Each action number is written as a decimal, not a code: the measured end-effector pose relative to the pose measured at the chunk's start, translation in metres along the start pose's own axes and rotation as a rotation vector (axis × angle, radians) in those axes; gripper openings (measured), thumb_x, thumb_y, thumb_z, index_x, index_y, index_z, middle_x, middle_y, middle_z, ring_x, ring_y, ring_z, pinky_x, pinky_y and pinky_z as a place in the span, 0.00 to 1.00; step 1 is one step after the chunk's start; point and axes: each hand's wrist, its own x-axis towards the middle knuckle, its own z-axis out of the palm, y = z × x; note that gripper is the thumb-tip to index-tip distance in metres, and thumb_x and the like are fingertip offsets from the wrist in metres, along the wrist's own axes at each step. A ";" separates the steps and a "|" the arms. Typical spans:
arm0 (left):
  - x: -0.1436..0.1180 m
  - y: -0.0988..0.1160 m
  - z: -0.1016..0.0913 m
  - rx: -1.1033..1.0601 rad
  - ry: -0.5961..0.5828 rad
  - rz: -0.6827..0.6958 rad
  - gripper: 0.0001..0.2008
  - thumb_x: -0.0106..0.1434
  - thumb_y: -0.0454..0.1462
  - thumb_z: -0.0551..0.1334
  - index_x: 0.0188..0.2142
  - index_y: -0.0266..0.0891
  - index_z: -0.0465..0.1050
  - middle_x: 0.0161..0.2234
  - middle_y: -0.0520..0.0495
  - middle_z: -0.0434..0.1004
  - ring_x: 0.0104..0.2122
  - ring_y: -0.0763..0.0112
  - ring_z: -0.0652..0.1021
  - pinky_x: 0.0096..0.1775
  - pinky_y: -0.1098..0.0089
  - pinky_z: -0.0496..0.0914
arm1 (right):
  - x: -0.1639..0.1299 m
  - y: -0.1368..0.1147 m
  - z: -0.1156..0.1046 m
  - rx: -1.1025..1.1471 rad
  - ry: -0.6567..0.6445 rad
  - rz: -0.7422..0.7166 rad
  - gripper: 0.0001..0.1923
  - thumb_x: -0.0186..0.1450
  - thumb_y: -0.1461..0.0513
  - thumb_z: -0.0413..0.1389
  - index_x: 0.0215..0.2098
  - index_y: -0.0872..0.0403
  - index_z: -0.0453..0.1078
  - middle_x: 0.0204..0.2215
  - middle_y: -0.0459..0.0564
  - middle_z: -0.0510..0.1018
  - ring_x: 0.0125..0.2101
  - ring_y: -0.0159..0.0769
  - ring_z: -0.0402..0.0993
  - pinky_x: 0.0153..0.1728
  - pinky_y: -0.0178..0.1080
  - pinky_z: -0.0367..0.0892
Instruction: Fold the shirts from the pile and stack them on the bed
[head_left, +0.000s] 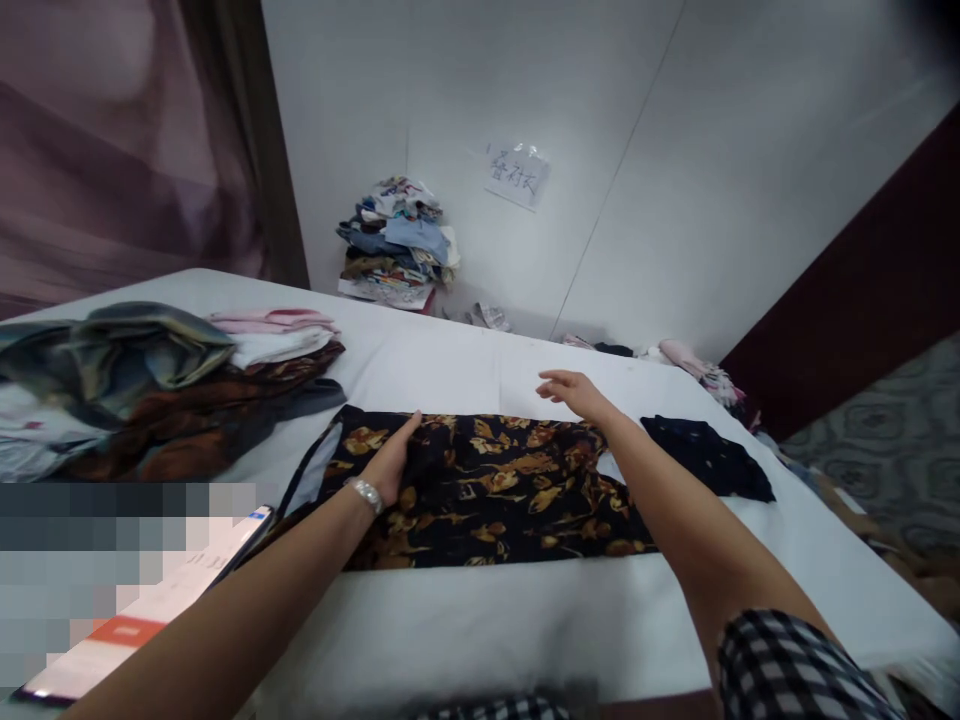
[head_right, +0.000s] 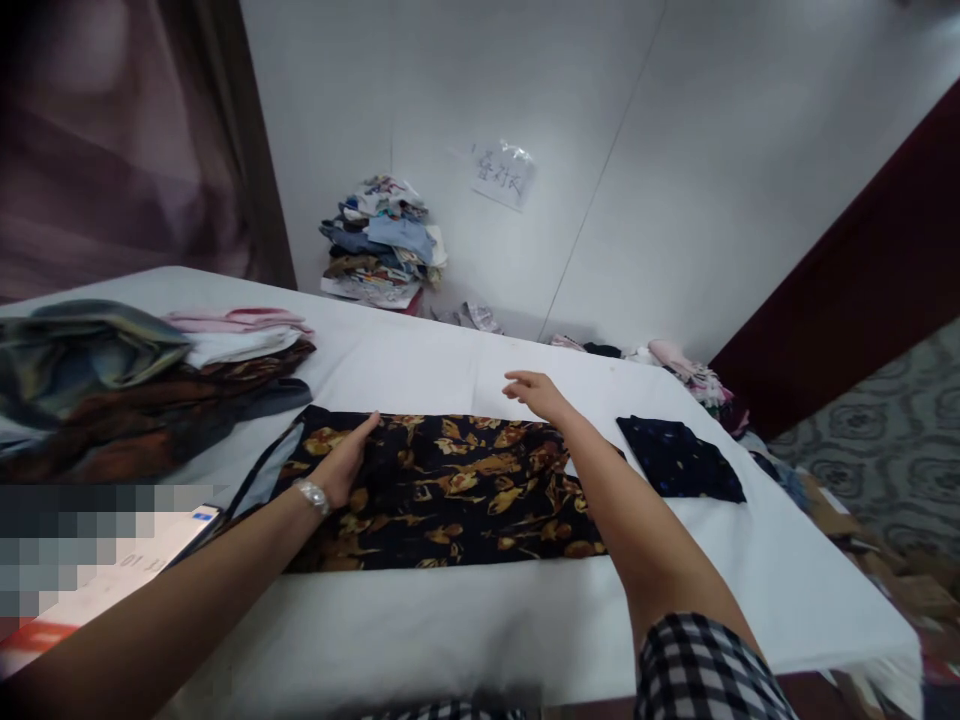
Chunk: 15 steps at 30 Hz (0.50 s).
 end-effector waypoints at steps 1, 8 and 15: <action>-0.003 0.000 -0.002 0.015 -0.003 0.016 0.34 0.57 0.62 0.50 0.42 0.38 0.76 0.35 0.40 0.82 0.36 0.53 0.81 0.41 0.56 0.76 | -0.006 0.019 -0.013 -0.053 0.044 0.046 0.18 0.59 0.67 0.53 0.48 0.58 0.72 0.39 0.56 0.81 0.40 0.40 0.77 0.49 0.48 0.69; -0.023 -0.003 -0.007 0.119 0.094 0.216 0.24 0.59 0.48 0.61 0.54 0.46 0.68 0.46 0.46 0.79 0.44 0.62 0.80 0.46 0.61 0.75 | -0.059 0.111 -0.070 -0.169 0.079 0.088 0.29 0.46 0.73 0.47 0.43 0.54 0.76 0.45 0.49 0.80 0.48 0.41 0.74 0.55 0.45 0.65; -0.032 -0.013 -0.018 0.393 0.202 0.216 0.40 0.47 0.47 0.71 0.59 0.47 0.61 0.44 0.45 0.80 0.42 0.59 0.81 0.45 0.61 0.76 | -0.065 0.123 -0.058 -0.487 -0.028 -0.225 0.19 0.48 0.71 0.51 0.34 0.51 0.77 0.50 0.48 0.76 0.57 0.43 0.63 0.61 0.46 0.56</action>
